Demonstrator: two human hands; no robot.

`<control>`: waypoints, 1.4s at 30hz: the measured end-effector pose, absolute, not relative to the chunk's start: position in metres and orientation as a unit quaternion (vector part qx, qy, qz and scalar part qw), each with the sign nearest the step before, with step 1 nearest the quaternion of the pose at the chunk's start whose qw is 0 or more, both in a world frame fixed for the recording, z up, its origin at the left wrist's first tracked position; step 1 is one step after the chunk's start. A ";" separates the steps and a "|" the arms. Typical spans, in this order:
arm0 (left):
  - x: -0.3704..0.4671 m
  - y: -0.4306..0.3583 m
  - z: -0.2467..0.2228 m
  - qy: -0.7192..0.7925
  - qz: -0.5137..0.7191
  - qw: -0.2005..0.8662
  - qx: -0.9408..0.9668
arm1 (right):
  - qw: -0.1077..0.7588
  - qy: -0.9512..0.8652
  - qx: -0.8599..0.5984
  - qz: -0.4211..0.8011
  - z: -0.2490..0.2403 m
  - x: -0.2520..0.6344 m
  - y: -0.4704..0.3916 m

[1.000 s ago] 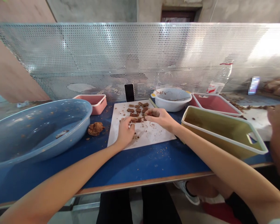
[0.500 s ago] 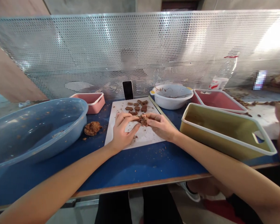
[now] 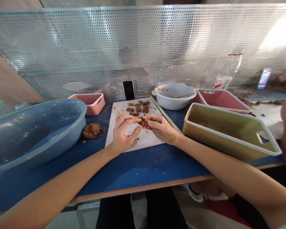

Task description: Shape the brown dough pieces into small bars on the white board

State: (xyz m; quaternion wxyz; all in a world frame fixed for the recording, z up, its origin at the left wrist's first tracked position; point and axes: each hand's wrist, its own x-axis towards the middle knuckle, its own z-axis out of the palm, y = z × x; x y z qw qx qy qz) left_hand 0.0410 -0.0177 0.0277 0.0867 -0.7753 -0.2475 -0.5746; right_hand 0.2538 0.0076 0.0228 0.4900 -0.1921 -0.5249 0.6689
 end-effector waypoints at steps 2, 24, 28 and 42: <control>0.040 -0.016 0.027 -0.249 -0.571 0.092 -0.777 | 0.490 -0.523 -0.193 0.670 0.022 0.254 0.008; 0.038 -0.014 0.028 -0.252 -0.562 0.095 -0.782 | 0.484 -0.528 -0.210 0.665 0.019 0.257 0.011; 0.038 -0.014 0.029 -0.252 -0.558 0.096 -0.785 | 0.488 -0.535 -0.236 0.649 0.016 0.260 0.013; 0.034 -0.014 0.032 -0.240 -0.551 0.099 -0.793 | 0.489 -0.535 -0.239 0.646 0.016 0.260 0.013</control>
